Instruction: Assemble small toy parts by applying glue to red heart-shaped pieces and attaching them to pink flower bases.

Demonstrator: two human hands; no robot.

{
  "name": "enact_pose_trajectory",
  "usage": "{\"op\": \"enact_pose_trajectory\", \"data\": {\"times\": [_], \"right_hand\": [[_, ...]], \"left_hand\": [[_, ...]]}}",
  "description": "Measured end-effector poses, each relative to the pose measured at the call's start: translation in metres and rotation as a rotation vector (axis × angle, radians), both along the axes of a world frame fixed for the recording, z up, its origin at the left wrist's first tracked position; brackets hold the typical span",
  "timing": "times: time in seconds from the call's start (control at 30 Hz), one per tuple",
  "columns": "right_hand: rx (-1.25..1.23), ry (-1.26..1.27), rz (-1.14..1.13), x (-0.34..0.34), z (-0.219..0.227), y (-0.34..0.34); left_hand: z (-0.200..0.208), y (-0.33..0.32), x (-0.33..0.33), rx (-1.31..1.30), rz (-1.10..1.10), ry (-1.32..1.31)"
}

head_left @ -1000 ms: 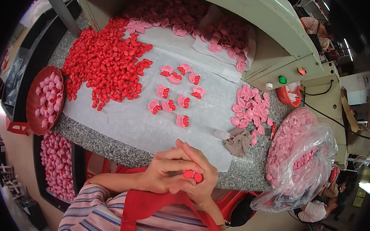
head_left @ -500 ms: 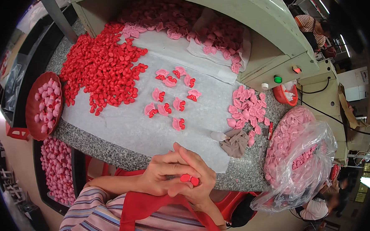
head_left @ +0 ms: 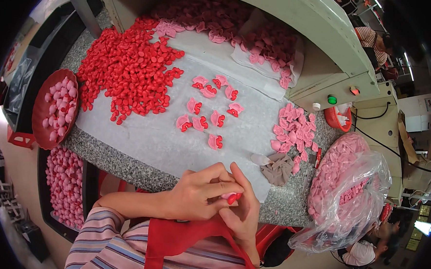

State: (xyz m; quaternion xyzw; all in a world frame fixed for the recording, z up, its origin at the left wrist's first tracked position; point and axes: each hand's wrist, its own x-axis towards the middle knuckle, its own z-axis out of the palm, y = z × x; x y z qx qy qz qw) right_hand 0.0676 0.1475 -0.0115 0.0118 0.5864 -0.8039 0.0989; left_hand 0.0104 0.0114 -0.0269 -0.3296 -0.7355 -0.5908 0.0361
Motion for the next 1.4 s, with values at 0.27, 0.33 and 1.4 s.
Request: {"op": "enact_pose_trajectory", "data": {"times": [0.27,0.33,1.4], "right_hand": [[0.084,0.041,-0.181,-0.001,0.011,-0.015],[0.041,0.077,-0.229,-0.001,0.006,-0.008],[-0.077,0.044,-0.028,-0.005,0.012,0.004]], "left_hand": [[-0.003,-0.004,0.006,0.155,-0.037,-0.19],[0.002,0.0,0.008,0.469,-0.179,-0.71],[0.009,-0.025,0.006,0.752,-0.426,-1.276]]}}
